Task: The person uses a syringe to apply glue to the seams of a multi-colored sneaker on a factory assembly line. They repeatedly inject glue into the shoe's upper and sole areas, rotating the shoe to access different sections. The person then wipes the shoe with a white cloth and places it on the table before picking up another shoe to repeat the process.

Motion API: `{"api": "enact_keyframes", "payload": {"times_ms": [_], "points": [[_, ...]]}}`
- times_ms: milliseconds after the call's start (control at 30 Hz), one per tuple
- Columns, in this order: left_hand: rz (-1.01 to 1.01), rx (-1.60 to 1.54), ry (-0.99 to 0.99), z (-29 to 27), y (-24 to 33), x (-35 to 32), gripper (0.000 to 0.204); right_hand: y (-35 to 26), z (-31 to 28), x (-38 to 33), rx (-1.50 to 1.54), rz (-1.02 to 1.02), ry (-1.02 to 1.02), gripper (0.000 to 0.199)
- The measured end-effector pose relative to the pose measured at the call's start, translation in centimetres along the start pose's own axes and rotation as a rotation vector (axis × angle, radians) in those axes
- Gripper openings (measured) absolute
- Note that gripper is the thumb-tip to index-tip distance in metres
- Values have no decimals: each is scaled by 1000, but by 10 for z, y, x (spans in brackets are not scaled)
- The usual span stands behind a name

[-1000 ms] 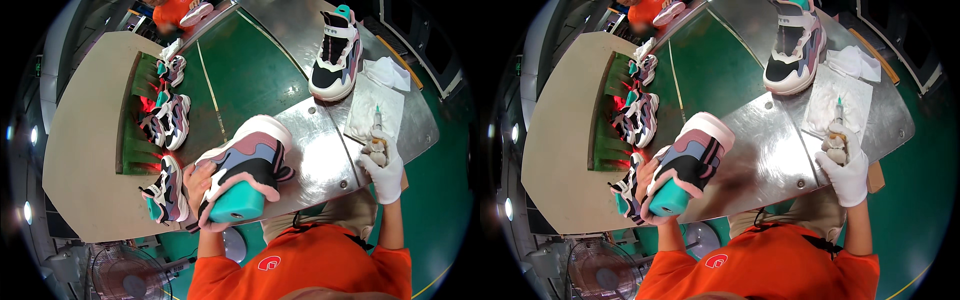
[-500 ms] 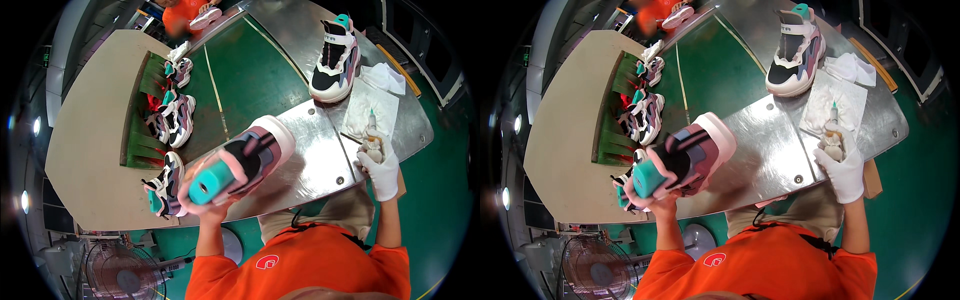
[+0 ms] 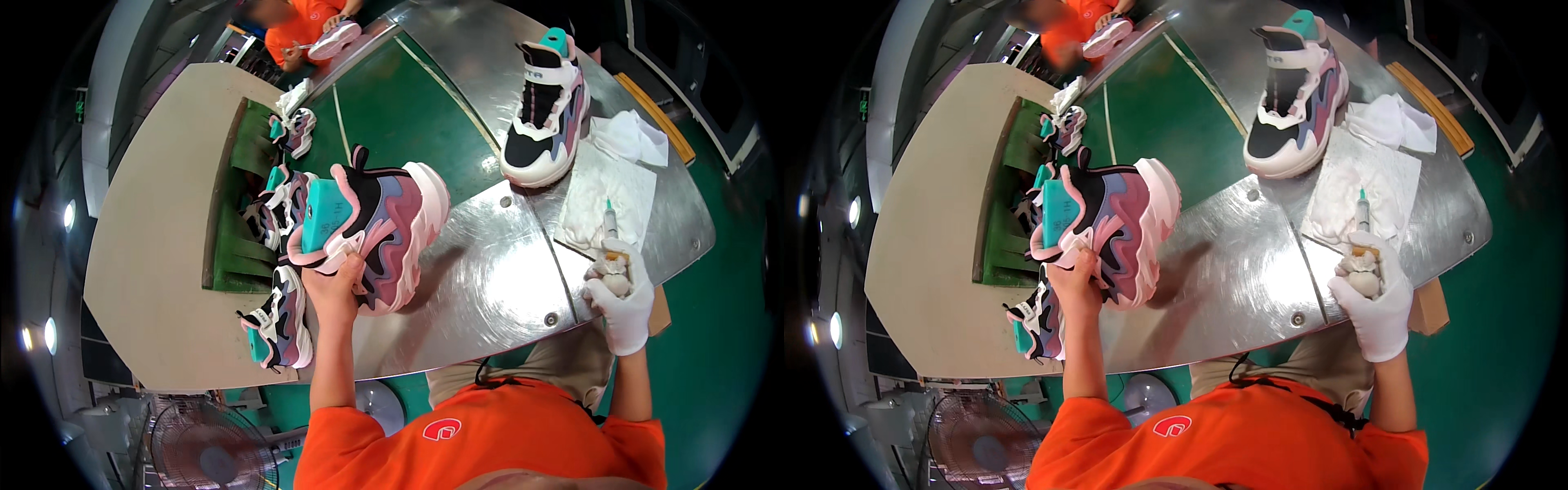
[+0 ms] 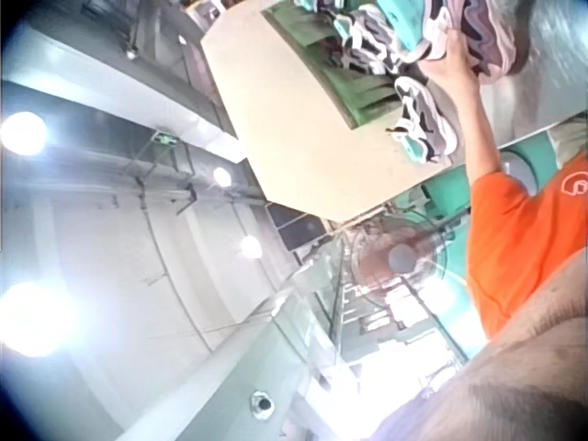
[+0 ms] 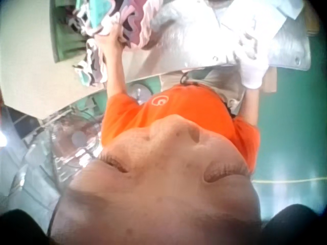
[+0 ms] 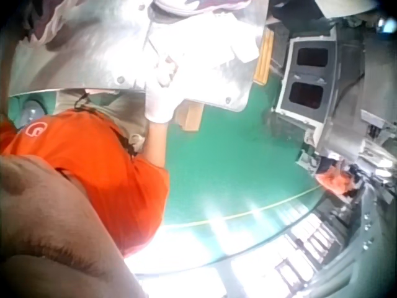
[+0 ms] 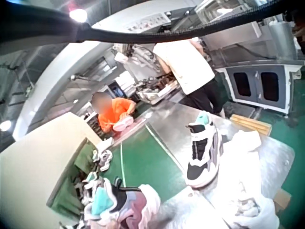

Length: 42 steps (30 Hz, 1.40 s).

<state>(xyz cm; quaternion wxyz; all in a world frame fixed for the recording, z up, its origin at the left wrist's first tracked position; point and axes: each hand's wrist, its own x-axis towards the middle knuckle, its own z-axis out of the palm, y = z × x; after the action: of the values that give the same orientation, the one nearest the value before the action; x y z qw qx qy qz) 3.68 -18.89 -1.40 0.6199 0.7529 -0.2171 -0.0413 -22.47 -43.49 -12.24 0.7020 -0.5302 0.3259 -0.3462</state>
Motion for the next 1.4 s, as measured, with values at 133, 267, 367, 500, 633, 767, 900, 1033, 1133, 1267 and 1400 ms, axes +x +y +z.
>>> {"api": "enact_keyframes", "payload": {"times_ms": [133, 267, 367, 500, 633, 767, 900, 1033, 1133, 1267, 1400], "points": [[56, -18, -53, 14, 1, -7, 85, -20, -4, -10, 127, 98, 55, 47], [-159, 213, -158, 14, 6, -28, 77, -31, -12, -29, 295, 214, -171, 50], [-83, 132, -193, 38, 6, -42, 93, -38, 1, -28, 497, 319, -231, 52], [57, 145, -242, 30, -13, -53, 97, -21, -1, -31, 707, 162, -402, 54], [79, 239, -298, 29, -10, -57, 99, -24, 1, -28, 652, 272, -457, 54], [168, 215, -301, 28, -18, -59, 98, -17, 10, -17, 690, 422, -519, 52], [190, 242, -337, 29, -17, -57, 95, -13, 17, -11, 733, 415, -563, 49], [201, 339, -326, 41, -11, -57, 90, -6, 15, -14, 652, 273, -612, 38], [207, 410, -324, 47, -8, -54, 88, -6, 14, -20, 507, 182, -581, 32], [222, 341, -303, 49, -10, -53, 86, -5, 15, -30, 360, 26, -545, 26], [188, 264, -313, 50, -7, -53, 85, -1, 17, -35, 286, -96, -547, 21]]}}
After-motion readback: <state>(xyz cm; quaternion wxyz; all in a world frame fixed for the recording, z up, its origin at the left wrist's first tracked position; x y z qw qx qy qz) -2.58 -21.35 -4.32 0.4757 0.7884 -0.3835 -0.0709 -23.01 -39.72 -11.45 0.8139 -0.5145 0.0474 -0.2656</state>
